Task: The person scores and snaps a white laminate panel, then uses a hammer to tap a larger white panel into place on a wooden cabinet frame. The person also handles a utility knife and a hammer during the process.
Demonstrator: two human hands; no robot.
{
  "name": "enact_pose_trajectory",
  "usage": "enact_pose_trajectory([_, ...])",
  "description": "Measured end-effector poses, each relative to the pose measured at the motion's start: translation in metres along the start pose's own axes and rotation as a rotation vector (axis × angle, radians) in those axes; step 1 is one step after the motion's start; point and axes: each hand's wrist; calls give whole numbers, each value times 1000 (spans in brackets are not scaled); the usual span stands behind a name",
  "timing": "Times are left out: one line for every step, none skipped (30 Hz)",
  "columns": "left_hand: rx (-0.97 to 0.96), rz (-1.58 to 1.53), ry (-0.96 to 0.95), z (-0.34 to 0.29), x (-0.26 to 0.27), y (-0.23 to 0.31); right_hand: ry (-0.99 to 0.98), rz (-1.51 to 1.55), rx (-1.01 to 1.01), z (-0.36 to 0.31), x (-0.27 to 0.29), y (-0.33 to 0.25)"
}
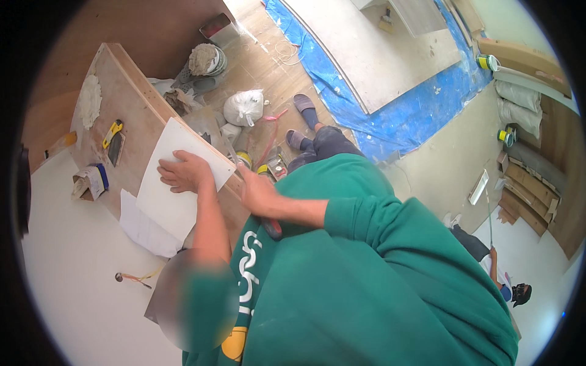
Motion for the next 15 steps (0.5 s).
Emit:
enact_pose_trajectory([-3,0,-5,0,2,0,17,35,21,-9,-3,3])
enact_pose_trajectory([-1,-17,1,4,1,5,31,60,54,-18,5,-8])
enact_pose_trajectory([5,-18,-1,3,1,5,36,89,72,-28,14,-18])
enact_pose_trajectory([3,-2,-10,2,1,-3,-9,103,-1,-34,23,-31])
enact_pose_trajectory([0,1,2,2,1,-3,-28,88,-2,-34,21,-30])
enact_pose_trajectory([-1,3,14,3,-2,-4,-49,73,-3,-34,17,-26])
enact_pose_trajectory([-1,5,27,3,-5,-6,-70,57,-3,-34,11,-21])
enact_pose_trajectory([-15,3,54,4,-6,-6,-44,31,24,-17,9,-10])
enact_pose_trajectory([-4,2,31,-1,-3,-3,-23,11,39,3,1,4])
enact_pose_trajectory([-16,11,3,-5,0,0,11,6,41,12,-4,10])
enact_pose_trajectory([-20,11,-9,2,1,3,15,14,58,11,-6,1])
enact_pose_trajectory([-16,2,12,5,-1,4,7,7,74,0,2,-9])
enact_pose_trajectory([-13,-5,32,8,-3,3,-1,0,91,-4,11,-21])
enact_pose_trajectory([-13,6,42,6,-3,-4,-78,90,28,-10,16,-31])
enact_pose_trajectory([-14,10,34,4,-4,-9,-82,87,0,-11,13,-30])
Point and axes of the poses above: each hand's wrist, its own z-axis towards the middle knuckle, its own x-axis out of the back of the hand, y = z × x, and after that the axes turned 11 degrees about x, right-handed
